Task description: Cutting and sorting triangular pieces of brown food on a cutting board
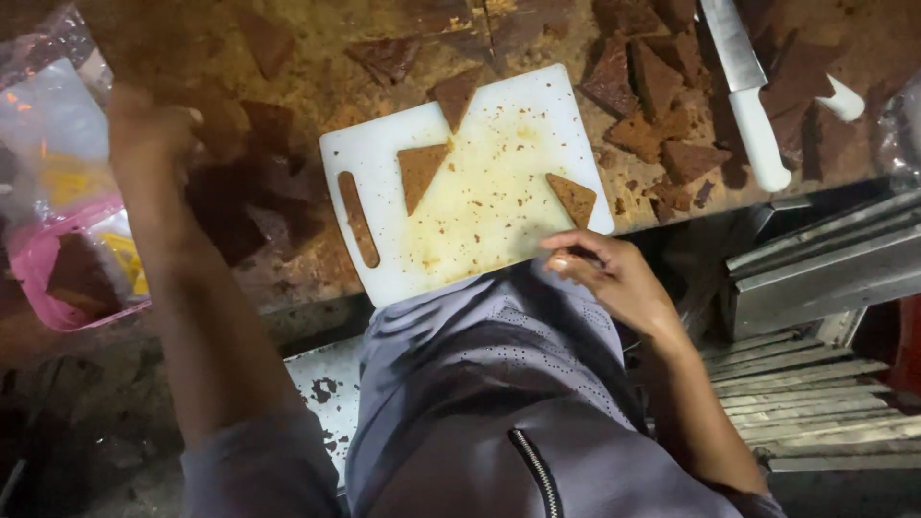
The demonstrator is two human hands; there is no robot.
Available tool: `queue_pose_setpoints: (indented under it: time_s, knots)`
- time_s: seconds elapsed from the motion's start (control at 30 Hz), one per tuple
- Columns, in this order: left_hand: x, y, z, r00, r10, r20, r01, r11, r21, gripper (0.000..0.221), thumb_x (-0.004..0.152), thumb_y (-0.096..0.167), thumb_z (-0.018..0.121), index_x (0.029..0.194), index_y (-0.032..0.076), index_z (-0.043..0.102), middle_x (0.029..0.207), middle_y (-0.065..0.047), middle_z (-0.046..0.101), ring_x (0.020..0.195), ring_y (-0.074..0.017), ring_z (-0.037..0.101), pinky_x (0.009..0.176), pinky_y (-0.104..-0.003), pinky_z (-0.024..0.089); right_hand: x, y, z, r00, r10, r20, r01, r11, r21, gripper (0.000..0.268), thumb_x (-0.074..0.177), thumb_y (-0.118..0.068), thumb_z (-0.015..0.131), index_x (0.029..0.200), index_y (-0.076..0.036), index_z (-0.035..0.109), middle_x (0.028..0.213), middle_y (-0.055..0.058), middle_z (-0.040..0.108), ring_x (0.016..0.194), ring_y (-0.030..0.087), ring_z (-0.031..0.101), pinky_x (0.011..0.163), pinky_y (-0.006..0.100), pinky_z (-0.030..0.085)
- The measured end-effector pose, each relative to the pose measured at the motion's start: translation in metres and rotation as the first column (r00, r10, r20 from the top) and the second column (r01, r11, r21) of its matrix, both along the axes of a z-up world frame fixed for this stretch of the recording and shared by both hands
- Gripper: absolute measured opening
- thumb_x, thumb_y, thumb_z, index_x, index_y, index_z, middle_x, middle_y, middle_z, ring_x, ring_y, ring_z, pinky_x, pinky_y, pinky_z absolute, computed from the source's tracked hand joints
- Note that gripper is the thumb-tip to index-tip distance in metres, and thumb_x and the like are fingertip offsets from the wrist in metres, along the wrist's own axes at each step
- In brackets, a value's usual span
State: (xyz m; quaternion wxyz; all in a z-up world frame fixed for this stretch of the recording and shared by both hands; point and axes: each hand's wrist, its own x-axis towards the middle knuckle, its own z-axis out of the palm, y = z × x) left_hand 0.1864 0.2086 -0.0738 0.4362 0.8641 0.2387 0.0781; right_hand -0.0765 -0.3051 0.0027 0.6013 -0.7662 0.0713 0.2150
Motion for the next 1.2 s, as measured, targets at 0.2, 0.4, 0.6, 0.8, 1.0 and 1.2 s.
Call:
queue_pose_setpoints:
  time_s: [0.2, 0.4, 0.6, 0.8, 1.0, 1.2]
  knots:
    - [0.023, 0.010, -0.033, 0.936, -0.259, -0.238, 0.352, 0.654, 0.670, 0.023, 0.082, 0.025, 0.072, 0.097, 0.010, 0.080, 0.084, -0.024, 0.075, 0.081, -0.0495, 0.073, 0.068, -0.055, 0.059, -0.011, -0.014, -0.004, 0.999, -0.047, -0.014, 0.045, 0.994, -0.097, 0.032, 0.096, -0.014, 0.066, 0.127, -0.007, 0.069, 0.111, 0.006, 0.078, 0.105, 0.010, 0.073, 0.090, 0.020, 0.053]
    - [-0.031, -0.113, 0.067, 0.800, -0.319, -0.508, 0.576, 0.647, 0.500, 0.108, 0.093, 0.062, 0.072, 0.136, -0.033, 0.045, 0.154, -0.050, 0.008, 0.142, -0.0627, 0.023, 0.115, -0.063, 0.028, -0.013, -0.019, -0.003, 0.997, -0.057, 0.048, 0.067, 0.960, -0.270, 0.029, 0.094, -0.024, 0.072, 0.121, -0.013, 0.075, 0.091, -0.006, 0.069, 0.072, 0.002, 0.049, 0.065, 0.018, 0.038]
    - [0.002, -0.130, 0.050, 0.823, -0.299, -0.484, 0.547, 0.646, 0.532, 0.117, 0.081, 0.018, 0.088, 0.166, 0.017, 0.007, 0.148, -0.040, 0.023, 0.104, -0.0580, 0.062, 0.095, -0.056, 0.050, -0.016, -0.020, 0.004, 0.996, 0.012, 0.087, 0.020, 0.935, -0.353, 0.036, 0.092, -0.032, 0.069, 0.122, -0.013, 0.074, 0.118, -0.002, 0.077, 0.099, 0.006, 0.067, 0.085, 0.023, 0.048]
    - [0.036, -0.133, 0.050, 0.795, -0.432, -0.426, 0.562, 0.789, 0.248, 0.010, 0.073, -0.008, 0.058, 0.067, -0.003, 0.063, 0.064, -0.013, 0.067, 0.056, -0.0189, 0.067, 0.044, -0.035, 0.057, -0.013, -0.021, 0.006, 0.988, 0.068, 0.140, -0.002, 0.903, -0.430, 0.033, 0.093, -0.031, 0.069, 0.120, -0.014, 0.074, 0.114, -0.002, 0.079, 0.098, 0.007, 0.071, 0.087, 0.024, 0.050]
    - [0.066, -0.161, 0.017, 0.810, -0.586, 0.012, 0.480, 0.674, 0.561, 0.055, 0.081, 0.019, 0.092, 0.126, 0.002, 0.066, 0.110, -0.025, 0.064, 0.091, -0.0476, 0.068, 0.079, -0.054, 0.055, 0.010, -0.010, 0.023, 0.936, 0.036, 0.350, 0.113, 0.912, -0.395, 0.030, 0.096, -0.028, 0.067, 0.118, -0.007, 0.073, 0.117, 0.008, 0.076, 0.106, 0.018, 0.072, 0.092, 0.029, 0.052]
    - [0.038, -0.210, 0.052, 0.682, -0.727, 0.086, 0.316, 0.399, 0.861, 0.051, 0.088, 0.038, 0.090, 0.134, 0.023, 0.074, 0.124, -0.020, 0.064, 0.109, -0.0405, 0.056, 0.077, -0.054, 0.050, 0.030, -0.013, 0.017, 0.884, 0.036, 0.465, 0.186, 0.887, -0.423, 0.023, 0.100, -0.017, 0.067, 0.118, -0.004, 0.071, 0.117, 0.012, 0.075, 0.108, 0.022, 0.072, 0.094, 0.033, 0.053]
